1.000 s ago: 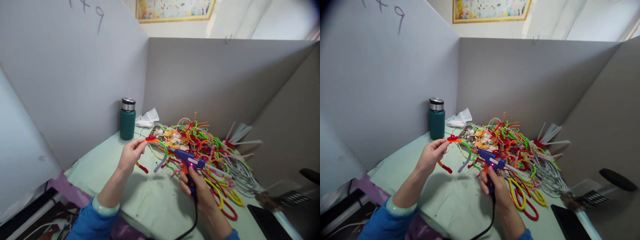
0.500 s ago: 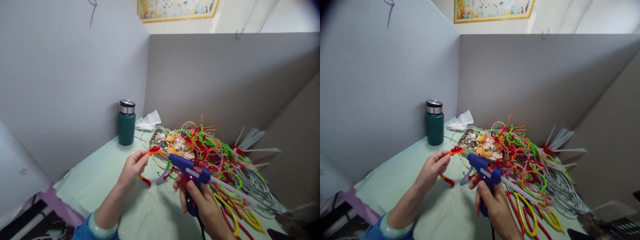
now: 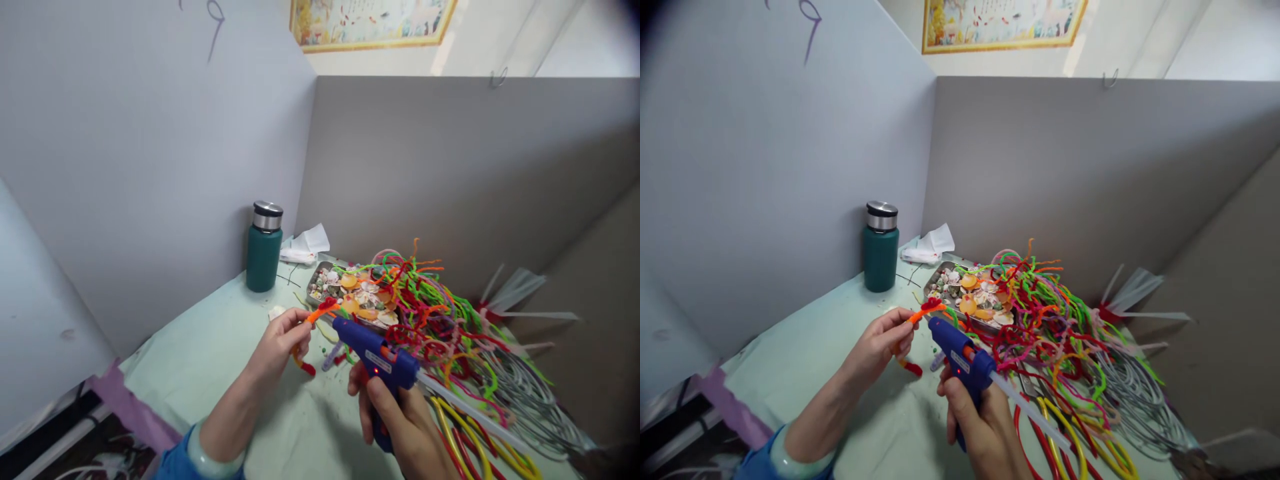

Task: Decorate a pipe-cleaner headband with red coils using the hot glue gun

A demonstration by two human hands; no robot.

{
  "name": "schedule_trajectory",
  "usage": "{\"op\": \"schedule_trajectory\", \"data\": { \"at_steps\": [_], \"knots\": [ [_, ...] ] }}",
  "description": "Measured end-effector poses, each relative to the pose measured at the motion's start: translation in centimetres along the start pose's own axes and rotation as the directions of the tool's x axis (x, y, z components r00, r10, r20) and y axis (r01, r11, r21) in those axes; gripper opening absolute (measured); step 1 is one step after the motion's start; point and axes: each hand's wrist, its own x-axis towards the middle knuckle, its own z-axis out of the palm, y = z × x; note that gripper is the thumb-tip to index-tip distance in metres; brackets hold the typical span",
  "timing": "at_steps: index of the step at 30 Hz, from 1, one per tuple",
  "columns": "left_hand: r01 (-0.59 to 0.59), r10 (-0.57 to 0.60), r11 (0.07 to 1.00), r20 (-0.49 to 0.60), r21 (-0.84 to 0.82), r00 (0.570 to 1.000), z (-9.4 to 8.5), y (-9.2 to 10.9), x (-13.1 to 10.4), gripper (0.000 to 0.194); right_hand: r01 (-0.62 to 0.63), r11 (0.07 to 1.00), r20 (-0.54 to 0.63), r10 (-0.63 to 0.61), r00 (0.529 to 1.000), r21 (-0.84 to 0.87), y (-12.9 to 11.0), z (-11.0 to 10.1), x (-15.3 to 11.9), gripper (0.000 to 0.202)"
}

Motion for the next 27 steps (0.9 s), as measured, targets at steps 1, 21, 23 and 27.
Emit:
{"op": "schedule_trajectory", "data": {
  "at_steps": [1, 21, 23, 27],
  "knots": [
    [-0.004, 0.003, 1.000, 0.016, 0.017, 1.000, 0.0, 0.0, -0.1, 0.017, -0.016, 1.000, -0.003, 0.016, 1.000, -0.002, 0.1, 0.1, -0.1, 0.048],
    [-0.134, 0.151, 0.980, -0.105, 0.150, 0.983, -0.3, 2.2, -1.1, 0.019, -0.020, 1.000, -0.121, 0.018, 0.993, -0.009, -0.1, -2.0, -2.7, 0.044],
    [-0.168, 0.223, 0.943, -0.175, 0.286, 0.959, -0.7, 2.8, -1.3, 0.019, -0.073, 0.995, -0.129, 0.063, 0.990, -0.070, 0.4, -2.2, -2.5, 0.046],
    [-0.186, 0.350, 0.818, -0.213, 0.545, 0.912, -1.2, 2.7, -1.3, 0.020, -0.239, 0.947, -0.036, 0.236, 0.971, -0.215, 1.8, -2.1, -1.4, 0.049]
  ]
}}
